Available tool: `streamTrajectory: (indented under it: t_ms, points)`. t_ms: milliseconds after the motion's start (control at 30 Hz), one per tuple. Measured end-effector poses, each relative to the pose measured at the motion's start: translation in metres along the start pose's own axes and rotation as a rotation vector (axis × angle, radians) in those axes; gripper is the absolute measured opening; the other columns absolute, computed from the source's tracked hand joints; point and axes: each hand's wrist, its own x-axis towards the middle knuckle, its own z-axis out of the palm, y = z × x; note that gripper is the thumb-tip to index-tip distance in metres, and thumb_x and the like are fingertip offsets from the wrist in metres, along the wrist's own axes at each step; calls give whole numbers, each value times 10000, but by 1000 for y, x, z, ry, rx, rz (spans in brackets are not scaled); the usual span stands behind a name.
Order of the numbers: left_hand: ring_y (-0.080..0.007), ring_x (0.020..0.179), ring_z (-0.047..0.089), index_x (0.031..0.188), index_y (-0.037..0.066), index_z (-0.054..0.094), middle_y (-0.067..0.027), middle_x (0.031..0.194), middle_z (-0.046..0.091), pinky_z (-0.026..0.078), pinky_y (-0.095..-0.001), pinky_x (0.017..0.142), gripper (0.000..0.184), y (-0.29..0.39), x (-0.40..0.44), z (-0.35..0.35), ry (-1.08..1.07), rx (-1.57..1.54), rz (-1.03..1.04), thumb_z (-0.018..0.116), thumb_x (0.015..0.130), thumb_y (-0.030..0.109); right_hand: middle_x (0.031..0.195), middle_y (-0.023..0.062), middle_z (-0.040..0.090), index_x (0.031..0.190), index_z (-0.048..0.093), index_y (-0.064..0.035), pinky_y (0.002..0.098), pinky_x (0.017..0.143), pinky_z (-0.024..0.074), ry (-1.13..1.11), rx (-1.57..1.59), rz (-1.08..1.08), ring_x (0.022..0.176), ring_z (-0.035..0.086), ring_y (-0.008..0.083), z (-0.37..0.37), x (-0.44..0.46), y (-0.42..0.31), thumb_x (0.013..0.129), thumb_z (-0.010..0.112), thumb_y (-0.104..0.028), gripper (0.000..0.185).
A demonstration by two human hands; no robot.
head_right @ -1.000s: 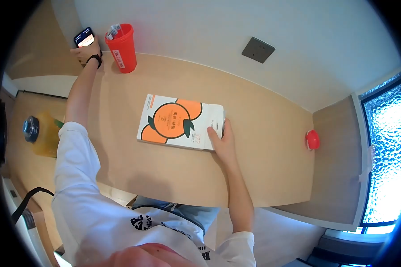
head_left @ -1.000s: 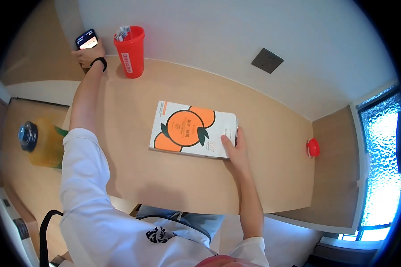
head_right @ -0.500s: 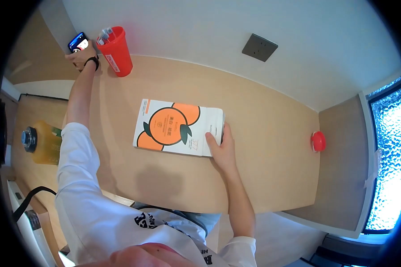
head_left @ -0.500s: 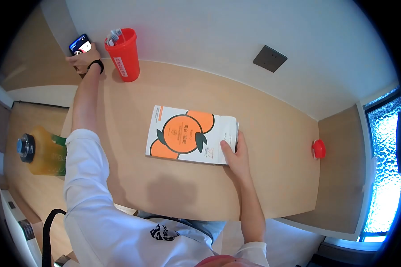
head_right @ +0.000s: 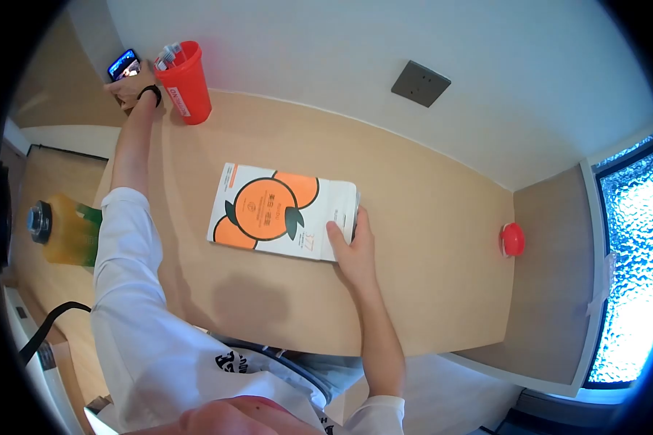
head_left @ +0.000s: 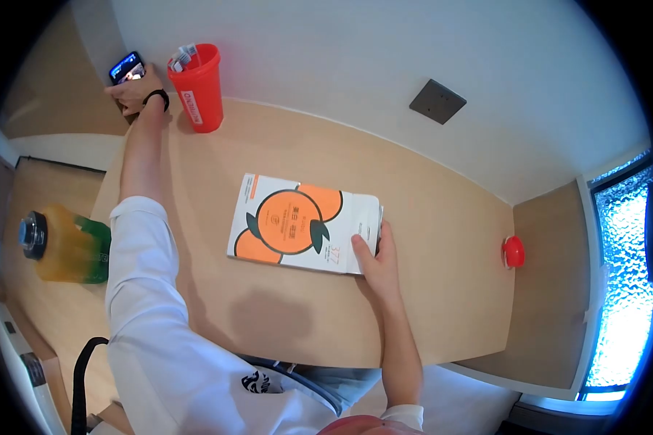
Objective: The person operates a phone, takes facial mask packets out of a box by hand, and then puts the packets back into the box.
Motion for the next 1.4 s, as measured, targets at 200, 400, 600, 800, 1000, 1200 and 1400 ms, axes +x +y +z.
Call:
streamTrajectory:
  t_ms: [200,400,600,800,1000,1200,1400]
  points:
    - [-374,1240,479,1457,85,290,-169,1388,448,376,-524,1023,1059,-29,-19,-18,64,-64,65,828,640,490,1137,125,625,1240,482,28,329,869,504,-9,63,48,1029,616,185,4,-7,-11,880,671,-47,414]
    - [-378,1187,477,1321,53,403,-189,1291,471,405,-525,989,714,-45,-65,-72,-27,-120,-58,709,768,386,1134,121,646,1257,506,19,323,896,531,7,352,94,1022,648,196,5,-9,-8,835,699,21,464]
    - [-244,1062,521,1211,99,500,-93,1122,547,432,-418,942,419,-105,-99,-126,-577,-562,40,646,884,317,1172,108,662,1293,513,16,345,902,544,14,419,130,1046,657,193,5,-11,-8,855,663,64,466]
    - [-153,1140,508,1457,176,374,-2,1253,533,383,-340,1048,654,-104,-180,-245,-1835,-631,-206,505,967,588,1119,70,677,1222,581,7,315,870,524,-176,493,-138,1004,643,147,-6,-20,-17,908,643,-4,321]
    - [-215,1369,399,1514,97,267,-69,1477,423,336,-396,1137,890,-127,-221,-250,-1726,-1029,-46,421,907,730,1113,48,675,1176,609,9,303,888,490,-211,275,-180,1005,612,120,-12,-24,-15,929,638,-48,255]
    - [-221,1217,547,1422,48,365,-111,1343,536,489,-389,997,792,-142,-207,-240,-1804,-887,158,673,887,544,1122,43,659,1241,589,-1,293,916,470,-459,100,-220,1023,590,128,-5,-29,-23,952,624,-93,306]
    - [-236,1169,589,1365,43,404,-129,1304,554,550,-411,933,666,-122,-212,-259,-1703,-944,-53,721,895,391,1188,61,634,1240,575,-13,328,922,486,-407,64,-188,1076,580,146,0,-30,-20,937,662,-139,339]
